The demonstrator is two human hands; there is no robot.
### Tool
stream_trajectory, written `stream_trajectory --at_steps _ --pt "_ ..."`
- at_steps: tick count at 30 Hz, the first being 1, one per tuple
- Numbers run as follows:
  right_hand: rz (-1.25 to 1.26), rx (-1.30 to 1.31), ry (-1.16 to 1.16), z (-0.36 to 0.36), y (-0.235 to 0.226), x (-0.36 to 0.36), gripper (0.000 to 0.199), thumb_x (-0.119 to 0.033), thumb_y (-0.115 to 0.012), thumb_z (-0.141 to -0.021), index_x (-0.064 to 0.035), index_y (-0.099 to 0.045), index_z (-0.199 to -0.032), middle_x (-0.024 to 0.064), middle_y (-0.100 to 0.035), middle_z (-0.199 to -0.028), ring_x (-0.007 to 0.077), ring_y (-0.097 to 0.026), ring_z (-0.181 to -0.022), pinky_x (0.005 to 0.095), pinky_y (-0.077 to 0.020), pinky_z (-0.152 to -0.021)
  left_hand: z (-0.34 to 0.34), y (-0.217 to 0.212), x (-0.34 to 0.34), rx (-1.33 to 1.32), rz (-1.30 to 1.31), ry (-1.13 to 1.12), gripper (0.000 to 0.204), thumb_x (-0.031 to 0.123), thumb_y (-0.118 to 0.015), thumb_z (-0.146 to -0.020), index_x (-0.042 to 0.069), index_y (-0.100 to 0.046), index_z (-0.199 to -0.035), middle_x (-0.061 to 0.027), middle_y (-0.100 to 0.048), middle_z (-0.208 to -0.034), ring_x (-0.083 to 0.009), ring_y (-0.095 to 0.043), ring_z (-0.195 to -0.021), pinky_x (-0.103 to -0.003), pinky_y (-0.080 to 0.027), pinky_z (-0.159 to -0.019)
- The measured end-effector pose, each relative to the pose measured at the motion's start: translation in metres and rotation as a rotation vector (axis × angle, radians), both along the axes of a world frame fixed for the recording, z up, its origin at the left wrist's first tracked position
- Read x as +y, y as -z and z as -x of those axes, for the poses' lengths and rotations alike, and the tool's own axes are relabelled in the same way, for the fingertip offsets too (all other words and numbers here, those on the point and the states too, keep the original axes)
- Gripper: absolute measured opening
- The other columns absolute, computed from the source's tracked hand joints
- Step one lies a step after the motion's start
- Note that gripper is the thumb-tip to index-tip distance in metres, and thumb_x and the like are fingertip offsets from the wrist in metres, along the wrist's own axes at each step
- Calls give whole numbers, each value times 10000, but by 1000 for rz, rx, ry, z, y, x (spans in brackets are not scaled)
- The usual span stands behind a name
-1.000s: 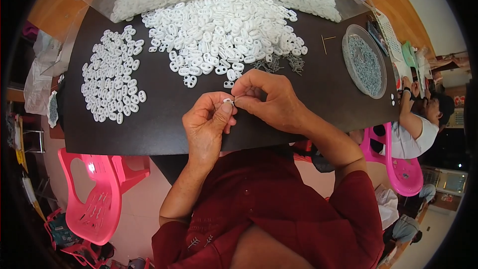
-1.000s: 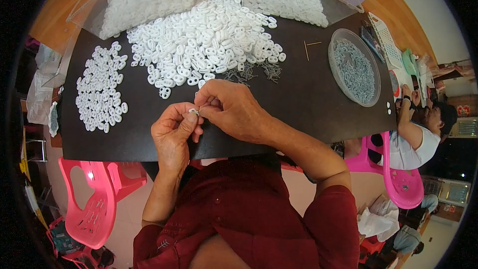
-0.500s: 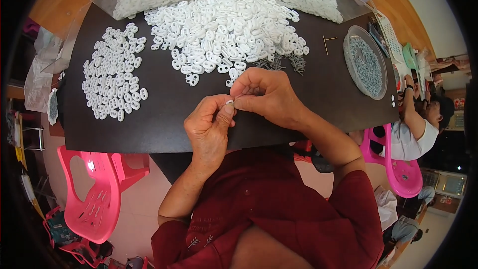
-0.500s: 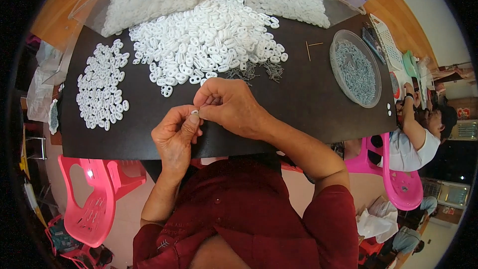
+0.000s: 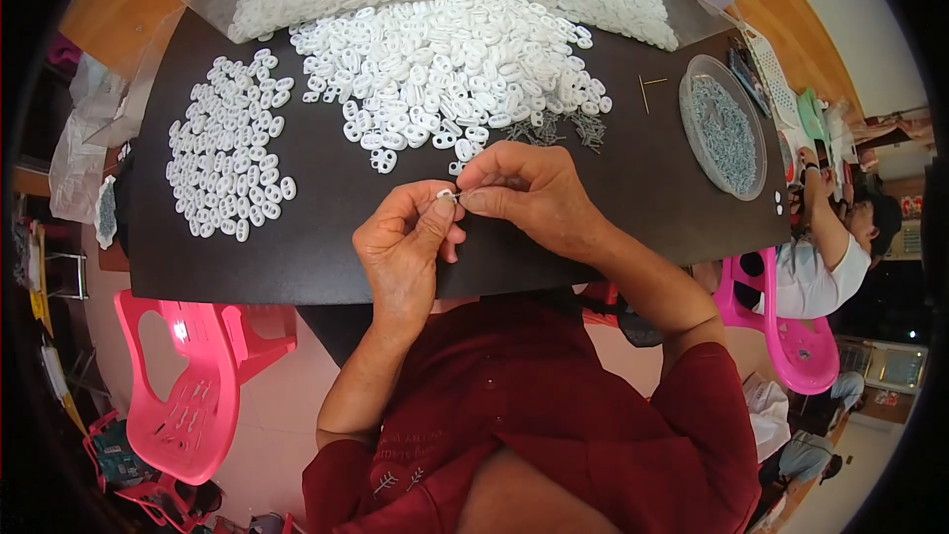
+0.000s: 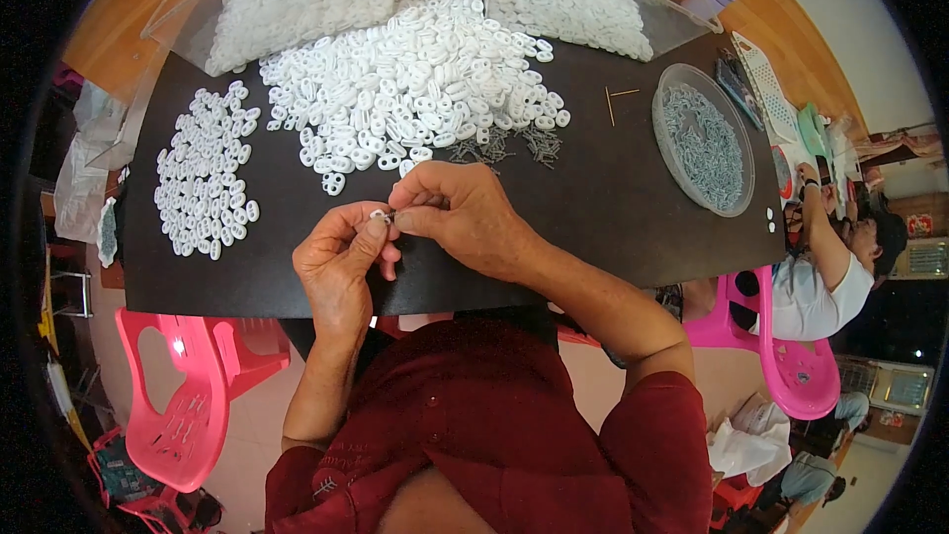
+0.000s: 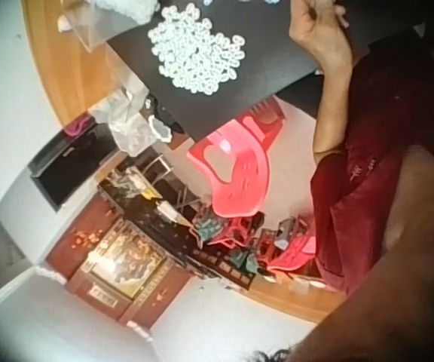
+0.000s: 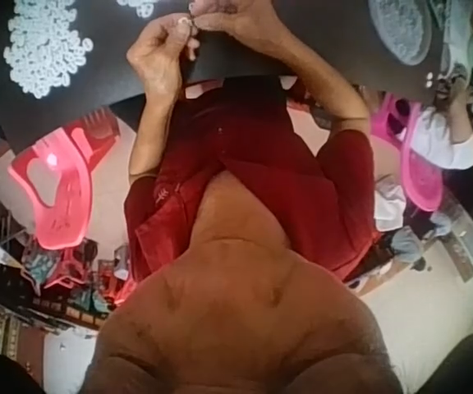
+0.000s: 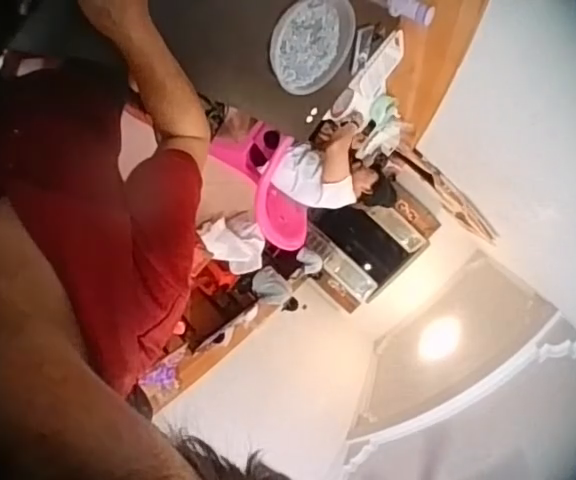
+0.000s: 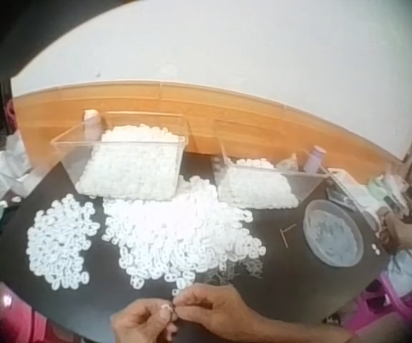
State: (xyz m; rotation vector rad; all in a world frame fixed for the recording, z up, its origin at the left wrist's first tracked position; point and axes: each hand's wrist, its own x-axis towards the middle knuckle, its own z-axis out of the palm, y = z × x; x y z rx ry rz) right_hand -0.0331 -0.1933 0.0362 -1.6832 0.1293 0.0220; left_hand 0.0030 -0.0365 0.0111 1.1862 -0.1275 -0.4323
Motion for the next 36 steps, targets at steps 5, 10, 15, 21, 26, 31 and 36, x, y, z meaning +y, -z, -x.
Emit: stream_trajectory --at_steps 5,10,15,21,26,31,36 --pt "121 3 17 1 2 4 94 -36 -640 -816 1 -619 -900 16 -635 -810 50 -577 -750 203 -473 -669 1 0 1 4 2 13 119 56 -592 -877 -48 -619 -929 -63 -609 -748 -78 -537 -574 -189 -420 -460" --pt "135 -9 19 0 -2 9 55 -40 -616 -831 -2 -609 -869 19 -624 -777 55 -567 -725 204 -461 -653 2 -1 0 5 -14 10 106 52 -583 -884 -37 -622 -928 -42 -607 -751 -58 -528 -579 -175 -410 -460" --pt "258 -119 3 0 9 10 62 -65 -604 -835 -4 -592 -840 27 -601 -749 70 -544 -699 224 -451 -628 4 2 2 -34 -50 10 103 55 -583 -886 -34 -625 -916 -31 -602 -744 -49 -519 -575 -168 -403 -454" --pt "415 -260 24 1 16 15 62 -66 -611 -809 -13 -581 -817 49 -547 -731 126 -523 -677 263 -435 -610 9 3 1 -51 -77 -26 110 42 -595 -869 -60 -626 -896 -57 -608 -729 -79 -533 -561 -185 -418 -452" --pt "418 -295 74 1 15 20 90 -106 -583 -795 -33 -561 -747 89 -561 -697 258 -554 -674 354 -443 -616 7 5 1 -52 -66 -28 111 36 -593 -869 -64 -624 -905 -62 -609 -735 -80 -535 -562 -188 -423 -452" --pt "390 -303 119 1 7 3 86 -37 -624 -813 -10 -621 -895 38 -590 -794 102 -543 -734 237 -439 -664 4 7 4 4 12 -42 126 41 -603 -863 -66 -618 -929 -89 -622 -750 -99 -552 -564 -201 -435 -451" --pt "558 -306 264 -4 7 -29 141 -14 -626 -799 -24 -643 -938 40 -595 -790 118 -552 -744 246 -441 -671 1 9 6 -5 61 -47 141 49 -602 -864 -63 -607 -950 -117 -632 -768 -123 -568 -564 -224 -449 -461"
